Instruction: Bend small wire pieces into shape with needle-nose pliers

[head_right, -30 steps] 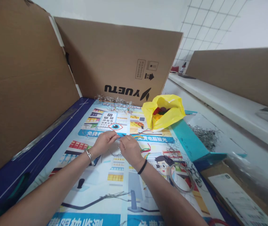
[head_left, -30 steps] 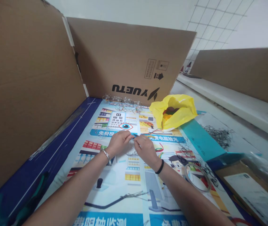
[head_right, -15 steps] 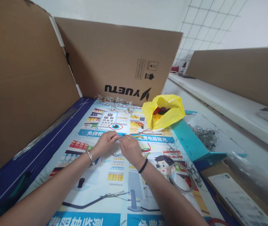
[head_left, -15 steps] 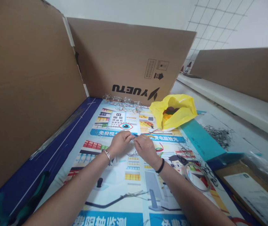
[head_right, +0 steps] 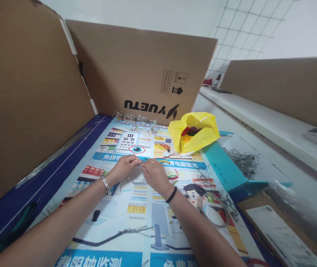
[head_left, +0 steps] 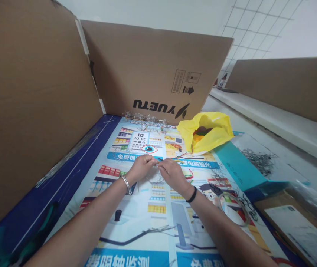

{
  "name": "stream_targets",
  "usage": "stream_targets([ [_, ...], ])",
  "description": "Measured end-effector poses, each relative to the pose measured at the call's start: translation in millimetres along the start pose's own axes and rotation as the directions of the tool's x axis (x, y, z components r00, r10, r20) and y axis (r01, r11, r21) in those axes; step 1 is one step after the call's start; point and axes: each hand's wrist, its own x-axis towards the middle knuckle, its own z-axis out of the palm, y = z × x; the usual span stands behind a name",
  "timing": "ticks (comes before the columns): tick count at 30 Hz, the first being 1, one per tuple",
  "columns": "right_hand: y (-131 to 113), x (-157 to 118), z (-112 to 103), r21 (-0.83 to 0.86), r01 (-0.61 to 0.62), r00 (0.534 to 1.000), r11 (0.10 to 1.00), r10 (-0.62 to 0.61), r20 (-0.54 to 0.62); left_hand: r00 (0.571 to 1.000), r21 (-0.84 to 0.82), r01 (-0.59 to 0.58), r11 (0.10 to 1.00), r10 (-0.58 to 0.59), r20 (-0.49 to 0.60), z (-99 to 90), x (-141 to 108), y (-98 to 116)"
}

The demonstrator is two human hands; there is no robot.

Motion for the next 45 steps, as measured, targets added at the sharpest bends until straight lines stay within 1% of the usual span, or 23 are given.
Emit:
stream_targets([
  [4,0,1,-1,0.046,-0.008,1.000,0.999,0.007,0.021,0.996,-0.006,0.019,1.000,-0.020,-0.090,2.7,-1,0],
  [6,-1,2,-2,0.075,-0.024,0.999,0.997,0.022,0.024,0.993,-0.007,0.028,1.000,-0.029,-0.110,4.4,-2,0],
  [11,-3,4,-6,0.147,-0.130,0.991,0.981,0.125,0.041,0.988,-0.020,0.021,1.000,-0.024,-0.153,4.9,-3,2],
  [15,-4,4,-6,0.226,-0.255,0.967,0.940,0.247,0.064,0.992,-0.041,-0.022,0.999,0.016,-0.127,1.4,-2,1],
  [18,-3,4,-3,0.287,-0.306,0.952,0.908,0.298,0.074,0.995,-0.071,-0.023,0.997,0.016,-0.098,-1.7,-1,0],
  [23,-3,3,1,0.342,-0.306,0.952,0.889,0.289,0.100,0.996,-0.058,-0.047,0.997,0.043,-0.078,-5.3,-1,-1],
  [28,-3,4,0,0.387,-0.297,0.955,0.873,0.273,0.116,0.994,-0.032,-0.068,0.997,0.065,-0.086,-5.9,1,-2],
  [33,-4,4,0,0.391,-0.326,0.945,0.861,0.305,0.115,0.997,-0.030,-0.051,0.998,0.049,-0.067,-4.3,2,-3],
  [36,-5,3,1,0.403,-0.335,0.942,0.852,0.317,0.113,0.998,-0.062,-0.034,0.998,0.030,-0.060,-4.0,1,-3],
  [39,-6,3,2,0.399,-0.334,0.941,0.854,0.323,0.097,1.000,-0.122,-0.009,0.992,0.006,-0.027,-6.1,0,-2],
  [42,-6,2,1,0.363,-0.331,0.941,0.871,0.335,0.056,0.997,-0.199,0.034,0.979,-0.019,0.076,-10.4,-1,0],
  [45,-6,3,-1,0.325,-0.328,0.941,0.887,0.338,0.027,0.984,-0.270,0.074,0.960,-0.027,0.174,-14.2,-1,0],
])
